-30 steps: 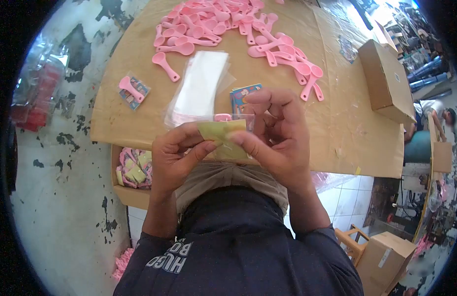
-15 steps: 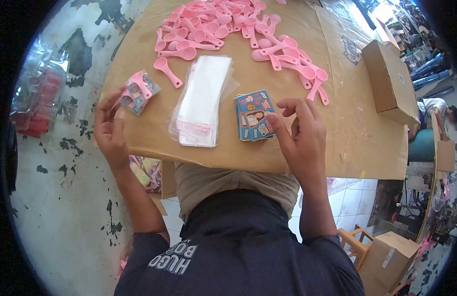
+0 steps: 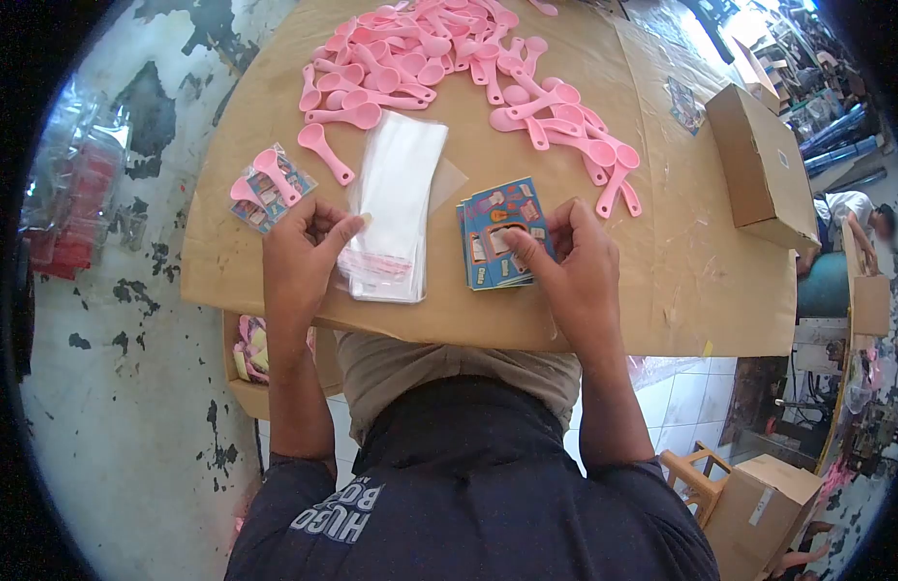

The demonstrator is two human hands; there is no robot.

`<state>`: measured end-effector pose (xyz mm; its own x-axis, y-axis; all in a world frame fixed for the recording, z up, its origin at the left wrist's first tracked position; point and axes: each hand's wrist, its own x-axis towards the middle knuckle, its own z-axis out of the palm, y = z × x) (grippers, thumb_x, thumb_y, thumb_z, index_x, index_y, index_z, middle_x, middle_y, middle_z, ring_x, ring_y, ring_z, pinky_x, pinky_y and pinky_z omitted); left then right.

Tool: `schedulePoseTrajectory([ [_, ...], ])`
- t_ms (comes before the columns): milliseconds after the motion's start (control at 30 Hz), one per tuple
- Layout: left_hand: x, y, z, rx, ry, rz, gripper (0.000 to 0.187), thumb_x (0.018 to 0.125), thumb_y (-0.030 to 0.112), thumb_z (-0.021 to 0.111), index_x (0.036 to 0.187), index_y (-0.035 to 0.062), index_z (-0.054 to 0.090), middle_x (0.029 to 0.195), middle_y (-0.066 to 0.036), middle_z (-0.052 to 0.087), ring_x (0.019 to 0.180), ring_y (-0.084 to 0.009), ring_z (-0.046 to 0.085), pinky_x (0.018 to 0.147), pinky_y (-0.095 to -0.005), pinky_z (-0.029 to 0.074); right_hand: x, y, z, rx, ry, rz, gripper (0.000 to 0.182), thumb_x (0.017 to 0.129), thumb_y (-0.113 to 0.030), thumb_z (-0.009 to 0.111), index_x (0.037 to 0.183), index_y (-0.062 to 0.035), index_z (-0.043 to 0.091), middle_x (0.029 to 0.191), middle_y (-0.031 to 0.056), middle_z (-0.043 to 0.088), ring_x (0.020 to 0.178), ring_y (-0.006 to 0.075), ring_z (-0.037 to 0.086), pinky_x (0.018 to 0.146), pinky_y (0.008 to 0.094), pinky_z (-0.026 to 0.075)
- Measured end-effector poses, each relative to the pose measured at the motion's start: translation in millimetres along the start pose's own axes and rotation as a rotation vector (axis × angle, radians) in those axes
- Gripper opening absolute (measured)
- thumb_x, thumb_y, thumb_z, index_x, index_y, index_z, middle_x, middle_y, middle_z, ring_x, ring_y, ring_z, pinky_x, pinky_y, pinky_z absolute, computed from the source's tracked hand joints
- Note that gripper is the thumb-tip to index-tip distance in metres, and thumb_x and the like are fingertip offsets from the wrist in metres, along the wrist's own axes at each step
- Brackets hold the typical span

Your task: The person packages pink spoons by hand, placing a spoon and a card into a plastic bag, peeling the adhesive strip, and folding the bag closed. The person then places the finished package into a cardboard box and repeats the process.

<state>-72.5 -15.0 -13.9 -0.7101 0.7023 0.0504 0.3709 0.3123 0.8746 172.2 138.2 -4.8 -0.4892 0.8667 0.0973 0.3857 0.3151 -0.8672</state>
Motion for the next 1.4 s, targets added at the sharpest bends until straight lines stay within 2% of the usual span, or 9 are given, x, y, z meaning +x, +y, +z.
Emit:
schedulePoseTrajectory([
  [233,-5.2,-4.4,2.3,0.044,0.123,0.172,0.018,0.093,0.013,0.075,0.097,-0.0049,0.074,0.073,-0.009,0.066,0.067,-0.0143,0.06,0.064,-0.0323,0.049,4.3,7.2,-1.2,0.001,0.052,0.007,0.034,0.096,-0.026,0.076,0.082,0.0007,0.061,0.07,0.0057,0.059,0.06,0.01,0.048,0.054,0.033,0.037],
  [433,-7.3,-4.9,2.3,0.045,0.268,0.274,0.02,0.096,0.014,0.073,0.104,-0.0048,0.074,0.084,-0.008,0.069,0.071,-0.0131,0.06,0.066,-0.0301,0.048,3.7,19.8,-10.1,-0.045,0.221,-0.254,0.027,0.1,-0.022,0.071,0.089,0.0026,0.064,0.076,0.0062,0.053,0.067,0.0096,0.045,0.057,0.0297,0.036],
  [500,-12.1,2.3,3.4,-0.089,0.252,0.126,0.02,0.099,0.016,0.072,0.106,-0.0024,0.074,0.086,0.001,0.066,0.079,-0.0071,0.059,0.072,-0.0223,0.047,-1.7,16.8,-11.8,0.139,0.287,-0.247,0.02,0.1,-0.018,0.072,0.093,0.0005,0.066,0.076,0.0014,0.055,0.066,0.0068,0.044,0.057,0.0267,0.035],
  [700,-15.5,0.2,5.3,-0.083,0.154,0.052,0.021,0.099,0.019,0.073,0.107,-0.0007,0.07,0.087,0.001,0.065,0.076,-0.0056,0.057,0.07,-0.0214,0.046,-16.5,9.2,-16.2,0.442,0.209,-0.197,0.017,0.101,-0.016,0.071,0.099,-0.0004,0.067,0.079,-0.004,0.061,0.069,0.0016,0.047,0.059,0.0213,0.038],
  [833,-16.0,-6.8,6.9,0.051,0.287,0.27,0.022,0.102,0.02,0.068,0.107,-0.0019,0.067,0.086,0.001,0.063,0.073,-0.0059,0.054,0.069,-0.0217,0.045,-25.8,11.1,-13.7,0.49,0.179,-0.19,0.018,0.102,-0.017,0.07,0.102,0.0008,0.068,0.079,-0.0028,0.062,0.069,0.002,0.049,0.06,0.0214,0.039],
  [933,-16.3,-12.7,6.7,-0.277,0.383,0.336,0.018,0.106,0.017,0.062,0.104,-0.0013,0.064,0.08,0.0,0.062,0.07,-0.0061,0.049,0.064,-0.0233,0.044,-29.6,9.1,-12.0,0.532,0.157,-0.21,0.018,0.102,-0.017,0.069,0.104,0.0014,0.068,0.08,-0.0022,0.064,0.069,0.0021,0.05,0.06,0.0216,0.04],
  [1133,-21.7,-2.9,5.7,-0.514,0.036,0.157,0.014,0.109,0.018,0.056,0.112,0.0044,0.056,0.09,-0.008,0.071,0.072,-0.0094,0.062,0.063,-0.025,0.046,-35.3,0.8,-18.1,0.48,0.101,-0.244,0.019,0.103,-0.016,0.068,0.106,0.0022,0.068,0.081,-0.0007,0.065,0.069,0.0023,0.051,0.061,0.0216,0.042],
  [1233,-24.3,12.4,3.8,-0.504,-0.007,0.113,0.019,0.106,0.015,0.06,0.121,0.0037,0.056,0.096,-0.01,0.074,0.08,-0.0129,0.069,0.066,-0.0246,0.05,-38.3,-3.2,-22.3,0.53,0.137,-0.261,0.018,0.102,-0.015,0.068,0.107,0.0018,0.068,0.079,-0.001,0.064,0.067,0.0022,0.051,0.059,0.0214,0.041],
  [1400,-32.4,14.2,6.6,-1.004,-0.02,-0.024,0.026,0.1,0.011,0.068,0.124,0.0014,0.062,0.112,-0.012,0.075,0.098,-0.0229,0.075,0.085,-0.03,0.061,-47.7,-9.0,-27.5,0.401,0.009,-0.157,0.017,0.1,-0.012,0.07,0.111,0.001,0.069,0.079,-0.0024,0.064,0.065,0.0018,0.051,0.056,0.0207,0.041],
])
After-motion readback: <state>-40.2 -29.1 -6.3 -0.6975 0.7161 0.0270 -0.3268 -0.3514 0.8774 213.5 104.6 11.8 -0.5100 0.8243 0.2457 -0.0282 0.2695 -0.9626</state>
